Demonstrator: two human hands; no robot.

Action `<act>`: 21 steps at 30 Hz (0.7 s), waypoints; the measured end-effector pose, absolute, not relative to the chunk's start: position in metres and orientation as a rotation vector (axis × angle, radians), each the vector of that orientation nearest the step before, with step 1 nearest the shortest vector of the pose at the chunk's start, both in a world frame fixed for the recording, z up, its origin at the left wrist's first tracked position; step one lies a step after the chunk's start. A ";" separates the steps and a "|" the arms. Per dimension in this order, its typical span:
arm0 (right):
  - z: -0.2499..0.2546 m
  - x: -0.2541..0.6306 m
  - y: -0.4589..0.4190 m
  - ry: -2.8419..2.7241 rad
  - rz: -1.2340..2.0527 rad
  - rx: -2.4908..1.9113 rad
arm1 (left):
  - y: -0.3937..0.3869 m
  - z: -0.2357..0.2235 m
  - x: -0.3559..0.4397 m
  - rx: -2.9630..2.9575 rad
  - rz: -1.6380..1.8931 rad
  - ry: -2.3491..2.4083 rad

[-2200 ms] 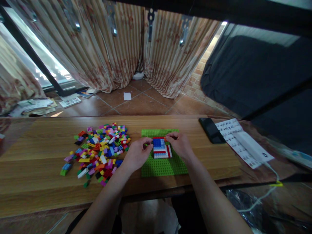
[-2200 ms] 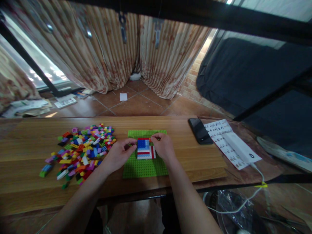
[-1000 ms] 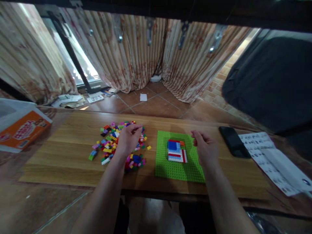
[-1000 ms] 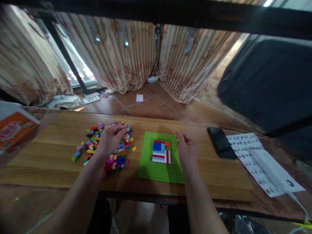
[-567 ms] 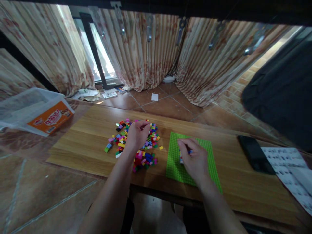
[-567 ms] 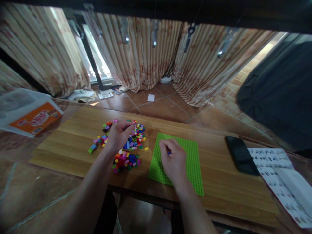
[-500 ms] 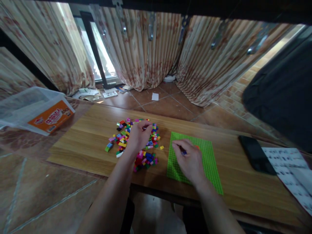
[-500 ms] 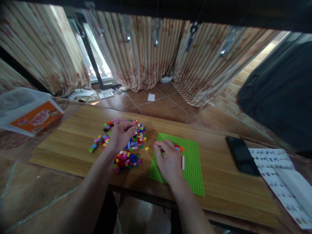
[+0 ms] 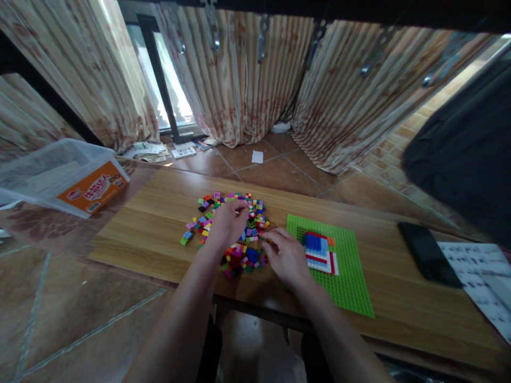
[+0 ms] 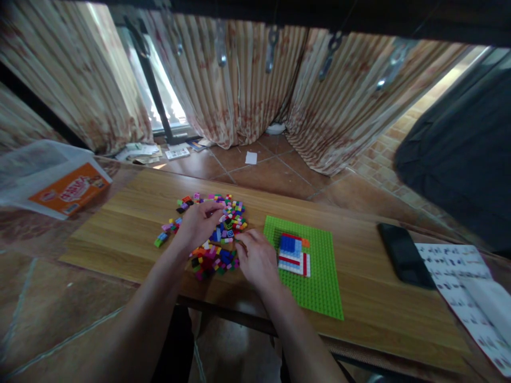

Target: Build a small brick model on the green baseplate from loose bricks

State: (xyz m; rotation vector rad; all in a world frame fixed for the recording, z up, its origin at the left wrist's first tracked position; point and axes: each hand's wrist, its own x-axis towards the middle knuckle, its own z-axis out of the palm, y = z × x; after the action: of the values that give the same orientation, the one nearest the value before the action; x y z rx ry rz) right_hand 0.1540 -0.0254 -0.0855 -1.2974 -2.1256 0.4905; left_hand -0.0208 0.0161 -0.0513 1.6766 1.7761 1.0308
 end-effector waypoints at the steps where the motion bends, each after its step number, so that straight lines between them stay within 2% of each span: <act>1: -0.086 0.151 -0.025 -2.128 0.486 -1.295 | 0.016 -0.052 -0.021 1.696 1.021 1.771; 14: -0.092 0.142 -0.023 -2.111 0.458 -1.271 | 0.013 -0.050 -0.039 1.738 0.917 1.860; 21: -0.090 0.146 -0.022 -2.092 0.470 -1.266 | 0.006 -0.051 -0.038 2.010 0.592 1.638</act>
State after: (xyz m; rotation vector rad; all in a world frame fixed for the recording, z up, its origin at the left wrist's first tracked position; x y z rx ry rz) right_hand 0.1457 -0.0221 -0.0900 -1.2658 -2.0924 0.4699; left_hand -0.0376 0.0059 -0.0511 2.0101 1.6379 0.5916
